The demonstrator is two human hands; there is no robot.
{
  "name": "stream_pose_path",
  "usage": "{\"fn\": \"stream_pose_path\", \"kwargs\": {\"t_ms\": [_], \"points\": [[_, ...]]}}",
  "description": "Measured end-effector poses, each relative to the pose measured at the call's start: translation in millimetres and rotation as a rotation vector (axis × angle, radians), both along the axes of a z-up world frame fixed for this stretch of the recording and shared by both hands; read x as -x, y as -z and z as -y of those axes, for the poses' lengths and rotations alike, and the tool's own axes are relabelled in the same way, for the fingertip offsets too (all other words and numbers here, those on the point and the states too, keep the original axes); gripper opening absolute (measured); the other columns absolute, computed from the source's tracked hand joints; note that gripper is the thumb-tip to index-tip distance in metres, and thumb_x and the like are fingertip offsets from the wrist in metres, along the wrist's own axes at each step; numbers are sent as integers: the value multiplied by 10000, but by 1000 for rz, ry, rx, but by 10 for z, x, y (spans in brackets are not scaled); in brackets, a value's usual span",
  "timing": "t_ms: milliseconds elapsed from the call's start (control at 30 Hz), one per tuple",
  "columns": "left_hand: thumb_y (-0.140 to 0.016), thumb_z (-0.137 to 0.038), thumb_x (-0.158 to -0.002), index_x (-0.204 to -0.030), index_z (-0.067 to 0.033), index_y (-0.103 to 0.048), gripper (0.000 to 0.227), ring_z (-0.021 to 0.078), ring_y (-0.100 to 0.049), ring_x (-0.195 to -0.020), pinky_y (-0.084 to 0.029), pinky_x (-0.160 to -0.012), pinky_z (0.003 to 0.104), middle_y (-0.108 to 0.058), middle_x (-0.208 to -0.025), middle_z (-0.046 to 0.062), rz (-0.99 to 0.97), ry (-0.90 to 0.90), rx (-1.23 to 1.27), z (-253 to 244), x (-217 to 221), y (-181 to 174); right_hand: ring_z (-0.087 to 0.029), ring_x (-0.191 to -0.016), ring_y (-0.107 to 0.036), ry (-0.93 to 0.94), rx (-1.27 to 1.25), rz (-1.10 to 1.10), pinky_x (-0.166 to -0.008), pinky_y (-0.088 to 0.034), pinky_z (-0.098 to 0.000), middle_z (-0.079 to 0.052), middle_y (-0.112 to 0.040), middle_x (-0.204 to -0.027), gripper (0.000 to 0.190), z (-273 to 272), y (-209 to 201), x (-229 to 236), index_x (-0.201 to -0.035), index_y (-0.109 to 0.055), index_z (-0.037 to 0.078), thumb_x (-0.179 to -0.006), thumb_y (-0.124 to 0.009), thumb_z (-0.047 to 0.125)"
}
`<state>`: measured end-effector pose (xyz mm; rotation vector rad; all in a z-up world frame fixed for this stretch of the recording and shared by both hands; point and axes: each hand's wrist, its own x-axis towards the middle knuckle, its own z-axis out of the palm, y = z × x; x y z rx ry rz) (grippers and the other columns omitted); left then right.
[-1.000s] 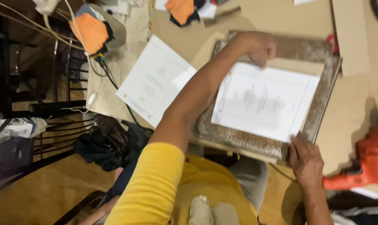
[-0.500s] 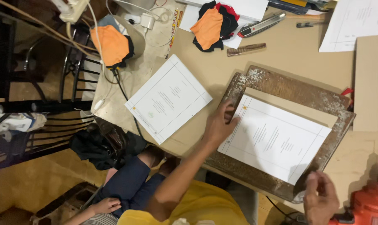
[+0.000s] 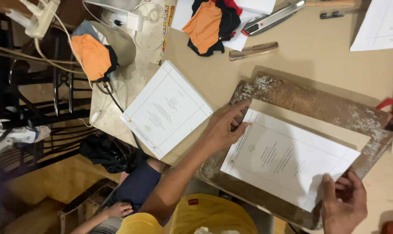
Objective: The person uses a corded drill to make holes in printed paper sheets placed on a wooden board. They repeatedly position the paper, drill holes, and inspect the results, handling the paper and drill throughout the clip.
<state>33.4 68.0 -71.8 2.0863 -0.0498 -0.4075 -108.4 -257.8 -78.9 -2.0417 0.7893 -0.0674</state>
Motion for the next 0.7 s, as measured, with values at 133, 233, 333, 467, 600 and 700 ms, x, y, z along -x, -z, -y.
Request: {"fn": "stream_pose_path", "kwargs": {"t_ms": [133, 233, 333, 467, 600, 700], "points": [[-626, -232, -987, -1442, -235, -561, 460, 143, -593, -809, -566, -741, 284, -607, -1029, 32, -33, 127, -34, -7, -212, 31, -175, -937, -585, -8, 53, -31, -896, -525, -277, -141, -647, -1160, 423, -37, -54, -38, -1475, -633, -61, -1111, -805, 68], [-653, -131, -954, -1230, -108, -711, 283, 175, -589, -811, -517, -756, 323, -609, -942, 40, 212, 156, -27, 6, -234, 126, -191, -926, -559, -42, 73, -11, -824, -500, -277, -182, -623, -1171, 471, -20, -49, -18, -1509, -619, -88, -1112, -824, 59], [-674, -97, -952, -1242, -96, -700, 292, 175, -567, -797, -512, -699, 315, -592, -909, 34, 257, 163, 19, -13, -247, 126, -250, -976, -566, -97, 74, -14, -931, -518, -343, -211, -610, -1172, 443, -93, -246, -163, -1506, -601, -142, -1139, -767, 43], [-688, -189, -982, -1255, -124, -696, 281, 146, -570, -755, -523, -687, 284, -593, -965, 35, 160, 163, 54, -37, -279, 77, -188, -910, -565, -87, 48, -106, -827, -473, -315, -155, -635, -1049, 479, 108, -150, -306, -1540, -571, -59, -1114, -727, 94], [-717, -216, -940, -1226, -130, -725, 299, 107, -592, -657, -537, -682, 243, -581, -923, 7, 56, 138, 15, -17, -364, -19, -180, -847, -569, -275, 108, -65, -842, -502, -317, -145, -636, -972, 507, 381, -95, -563, -1517, -555, -69, -1040, -678, 50], [-697, -219, -952, -1215, -118, -729, 283, 108, -596, -699, -536, -628, 238, -600, -971, 14, 17, 155, 25, 20, -373, -59, -182, -760, -608, -574, 116, -38, -649, -568, -306, -101, -645, -917, 480, 556, -192, -826, -1473, -541, -47, -1035, -625, 133]]}}
